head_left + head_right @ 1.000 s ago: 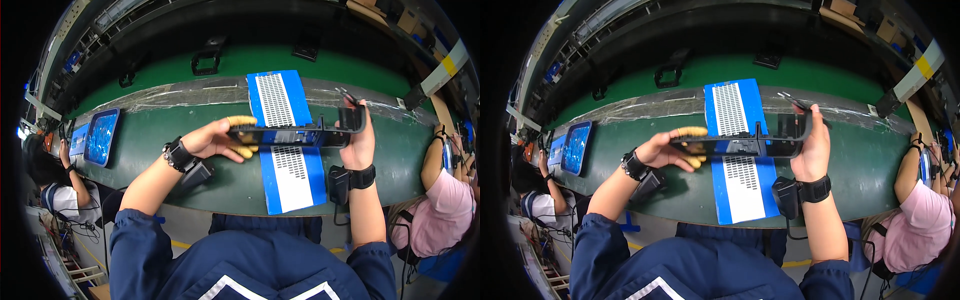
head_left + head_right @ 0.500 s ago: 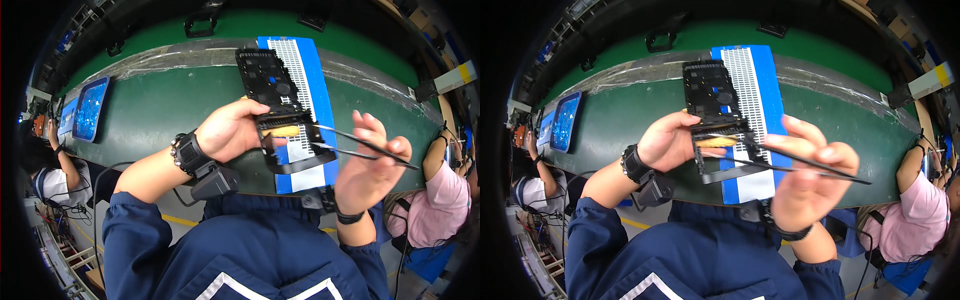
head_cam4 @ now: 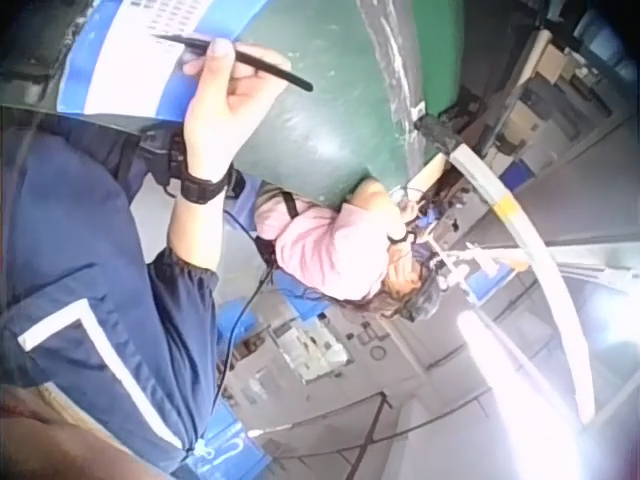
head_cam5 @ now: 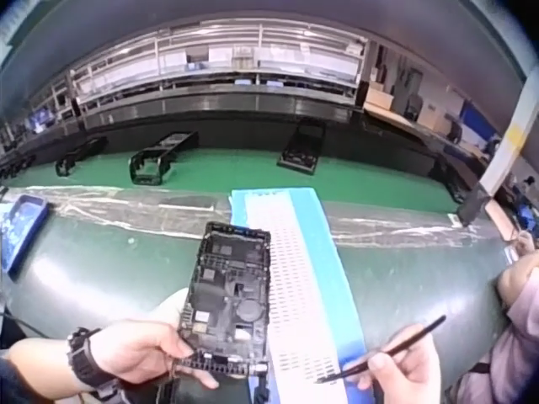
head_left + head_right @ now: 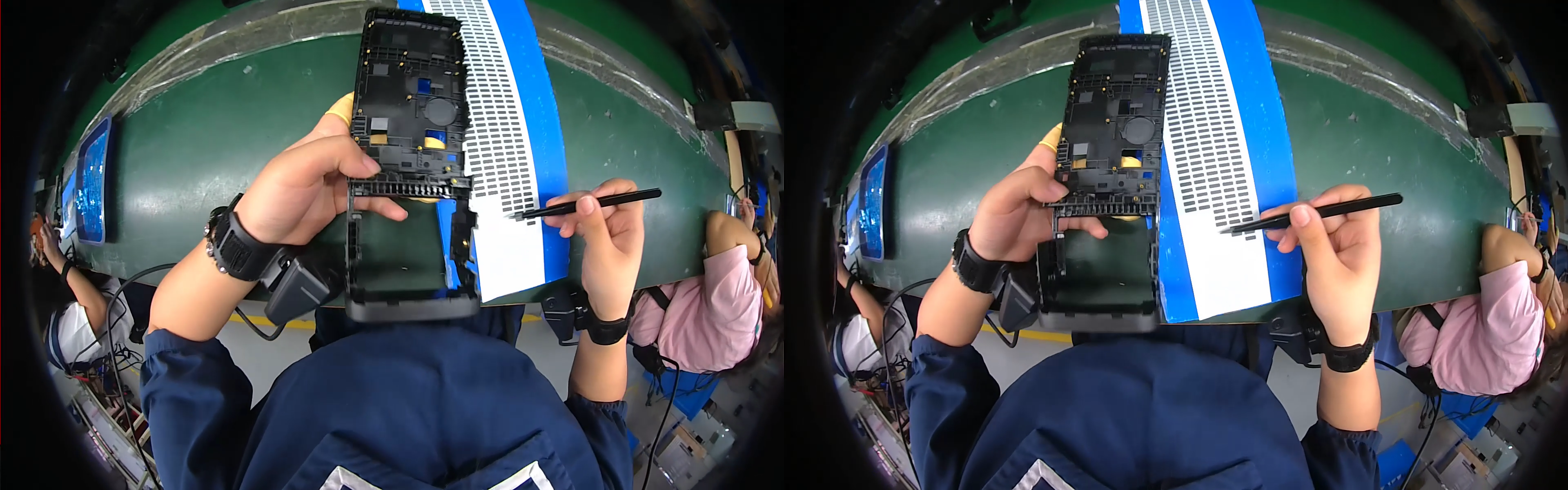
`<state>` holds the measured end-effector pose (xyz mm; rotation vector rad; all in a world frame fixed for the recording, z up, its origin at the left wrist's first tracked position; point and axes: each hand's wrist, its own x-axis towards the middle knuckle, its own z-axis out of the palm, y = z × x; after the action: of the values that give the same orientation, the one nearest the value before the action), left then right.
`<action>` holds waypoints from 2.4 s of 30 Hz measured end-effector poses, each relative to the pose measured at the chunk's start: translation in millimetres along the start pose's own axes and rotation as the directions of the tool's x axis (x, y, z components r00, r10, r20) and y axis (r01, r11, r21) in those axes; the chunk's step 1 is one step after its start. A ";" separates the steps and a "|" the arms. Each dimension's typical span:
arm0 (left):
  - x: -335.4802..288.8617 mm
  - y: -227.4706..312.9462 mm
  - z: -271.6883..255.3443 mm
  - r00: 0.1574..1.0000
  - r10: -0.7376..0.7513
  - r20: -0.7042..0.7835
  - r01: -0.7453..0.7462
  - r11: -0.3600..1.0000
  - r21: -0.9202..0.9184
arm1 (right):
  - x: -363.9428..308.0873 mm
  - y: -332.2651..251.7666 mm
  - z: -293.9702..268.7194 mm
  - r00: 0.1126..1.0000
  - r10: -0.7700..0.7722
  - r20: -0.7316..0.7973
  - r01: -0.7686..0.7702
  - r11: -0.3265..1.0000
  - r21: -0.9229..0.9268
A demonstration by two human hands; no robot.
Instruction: Assembling and inspecting electronic components within a plastic housing using tweezers and a pointed tool.
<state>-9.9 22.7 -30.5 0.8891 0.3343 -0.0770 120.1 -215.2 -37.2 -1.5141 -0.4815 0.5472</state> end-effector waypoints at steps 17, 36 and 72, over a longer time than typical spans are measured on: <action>-5.9 -7.4 15.4 0.995 -0.091 -0.036 0.094 0.989 0.112 | 4.7 6.1 -2.3 0.996 0.008 -0.088 -0.016 0.996 -0.085; -4.9 -3.0 12.3 0.996 -0.033 0.081 0.017 0.983 0.182 | 9.0 0.3 -1.4 0.997 0.038 -0.074 -0.046 0.993 -0.111; -10.1 -13.5 14.7 0.905 -0.165 0.392 0.165 0.986 0.035 | 33.2 -49.1 44.5 0.881 0.044 0.471 0.044 0.984 -0.175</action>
<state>-18.5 2.1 -28.8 0.8228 0.0300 -0.4091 121.1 -158.8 10.9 -1.5490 -0.9329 0.9034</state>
